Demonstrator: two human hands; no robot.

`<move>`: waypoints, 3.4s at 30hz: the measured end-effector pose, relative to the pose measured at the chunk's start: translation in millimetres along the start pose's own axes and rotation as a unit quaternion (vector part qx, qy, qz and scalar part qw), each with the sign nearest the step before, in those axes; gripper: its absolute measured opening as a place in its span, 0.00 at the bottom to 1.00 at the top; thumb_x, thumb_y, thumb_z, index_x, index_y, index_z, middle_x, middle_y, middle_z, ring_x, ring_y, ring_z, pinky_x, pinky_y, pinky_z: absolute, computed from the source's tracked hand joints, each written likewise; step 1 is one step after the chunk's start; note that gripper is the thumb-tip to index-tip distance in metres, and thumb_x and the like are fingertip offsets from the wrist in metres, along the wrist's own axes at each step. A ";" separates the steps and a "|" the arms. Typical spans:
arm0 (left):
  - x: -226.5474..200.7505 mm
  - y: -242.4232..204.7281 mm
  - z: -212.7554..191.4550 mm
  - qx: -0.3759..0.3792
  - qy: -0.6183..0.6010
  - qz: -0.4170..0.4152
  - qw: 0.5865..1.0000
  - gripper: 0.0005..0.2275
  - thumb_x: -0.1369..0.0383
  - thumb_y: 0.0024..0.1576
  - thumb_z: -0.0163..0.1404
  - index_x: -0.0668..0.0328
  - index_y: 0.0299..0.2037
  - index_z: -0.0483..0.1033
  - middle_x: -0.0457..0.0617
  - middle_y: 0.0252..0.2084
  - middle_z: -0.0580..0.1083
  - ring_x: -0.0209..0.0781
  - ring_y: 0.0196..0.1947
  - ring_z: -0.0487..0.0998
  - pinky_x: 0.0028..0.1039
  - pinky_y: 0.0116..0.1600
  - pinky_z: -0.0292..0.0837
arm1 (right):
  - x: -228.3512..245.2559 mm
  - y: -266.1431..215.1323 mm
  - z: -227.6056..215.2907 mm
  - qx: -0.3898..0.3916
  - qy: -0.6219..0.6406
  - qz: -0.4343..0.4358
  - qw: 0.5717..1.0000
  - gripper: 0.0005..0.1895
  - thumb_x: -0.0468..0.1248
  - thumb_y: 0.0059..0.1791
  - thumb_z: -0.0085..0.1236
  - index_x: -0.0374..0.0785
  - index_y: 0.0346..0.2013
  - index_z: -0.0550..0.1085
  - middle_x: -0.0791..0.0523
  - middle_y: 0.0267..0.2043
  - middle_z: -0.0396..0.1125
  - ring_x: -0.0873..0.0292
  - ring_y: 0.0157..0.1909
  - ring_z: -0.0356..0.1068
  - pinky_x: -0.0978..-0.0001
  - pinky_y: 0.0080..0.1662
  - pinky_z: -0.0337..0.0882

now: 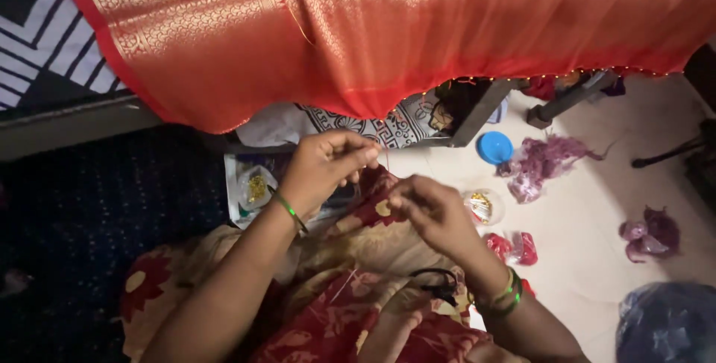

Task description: The recorder is sewing decorative tassels and beads onto the fringe of a red and gold sari.

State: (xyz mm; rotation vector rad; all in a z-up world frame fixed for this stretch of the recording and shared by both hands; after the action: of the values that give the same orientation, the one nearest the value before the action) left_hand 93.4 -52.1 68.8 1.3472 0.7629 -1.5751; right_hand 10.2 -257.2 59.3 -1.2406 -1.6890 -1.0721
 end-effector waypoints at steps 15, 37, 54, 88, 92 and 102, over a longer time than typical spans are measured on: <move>-15.3 23.1 10.9 0.002 -0.084 -0.049 0.995 0.07 0.69 0.59 0.58 0.64 0.42 0.82 0.49 0.32 0.81 0.26 0.19 0.69 0.17 0.24 0.62 | -41.8 -39.4 -51.9 -0.088 -0.300 -0.006 0.950 0.07 0.30 0.48 0.55 0.38 0.40 0.77 0.49 0.38 0.73 0.45 0.39 0.74 0.58 0.40 0.74; -26.5 26.1 17.0 -0.037 -0.014 -0.014 0.999 0.06 0.69 0.57 0.57 0.62 0.40 0.81 0.48 0.34 0.82 0.28 0.18 0.75 0.17 0.22 0.58 | -69.7 -56.8 -76.8 -0.100 -0.405 0.145 0.897 0.06 0.34 0.49 0.54 0.41 0.38 0.78 0.49 0.37 0.74 0.42 0.39 0.74 0.52 0.39 0.73; -72.5 -70.8 19.7 0.000 0.058 0.260 0.964 0.03 0.82 0.58 0.52 0.68 0.36 0.72 0.53 0.46 0.77 0.38 0.49 0.78 0.28 0.60 0.73 | 147.5 9.7 4.5 -0.125 -0.311 -0.392 0.856 0.14 0.23 0.41 0.64 0.37 0.39 0.78 0.55 0.40 0.69 0.52 0.44 0.69 0.60 0.47 0.70; -86.4 -81.6 28.0 -0.021 0.137 0.271 0.953 0.03 0.80 0.55 0.54 0.67 0.34 0.73 0.53 0.43 0.78 0.39 0.45 0.80 0.27 0.53 0.76 | 150.0 -0.2 5.6 -0.135 -0.339 -0.424 0.829 0.13 0.25 0.41 0.69 0.35 0.38 0.78 0.54 0.41 0.68 0.51 0.45 0.68 0.58 0.46 0.70; -84.9 -82.4 29.4 -0.019 0.143 0.276 0.950 0.03 0.80 0.56 0.54 0.67 0.35 0.74 0.53 0.43 0.79 0.39 0.45 0.81 0.27 0.54 0.76 | 146.6 -1.2 6.0 -0.133 -0.326 -0.419 0.837 0.14 0.24 0.39 0.67 0.35 0.38 0.78 0.54 0.40 0.68 0.50 0.45 0.68 0.58 0.47 0.71; -72.3 -80.5 35.1 -0.027 0.191 0.276 0.941 0.04 0.75 0.58 0.60 0.65 0.38 0.78 0.48 0.39 0.79 0.37 0.41 0.80 0.25 0.49 0.75 | 142.0 -7.0 6.7 -0.139 -0.277 -0.403 0.861 0.17 0.22 0.41 0.66 0.35 0.43 0.78 0.55 0.39 0.67 0.54 0.42 0.70 0.62 0.44 0.72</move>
State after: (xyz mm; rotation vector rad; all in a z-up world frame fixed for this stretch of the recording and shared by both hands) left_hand 5.7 -33.4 138.8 1.6707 0.5740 -0.8570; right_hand -30.1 -206.4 186.0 -1.0733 -2.7165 -1.5820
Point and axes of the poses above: each hand's wrist, its own y-axis towards the middle knuckle, its own z-axis out of the palm, x = y × z, the point moved 3 cm from there along y, towards the middle knuckle
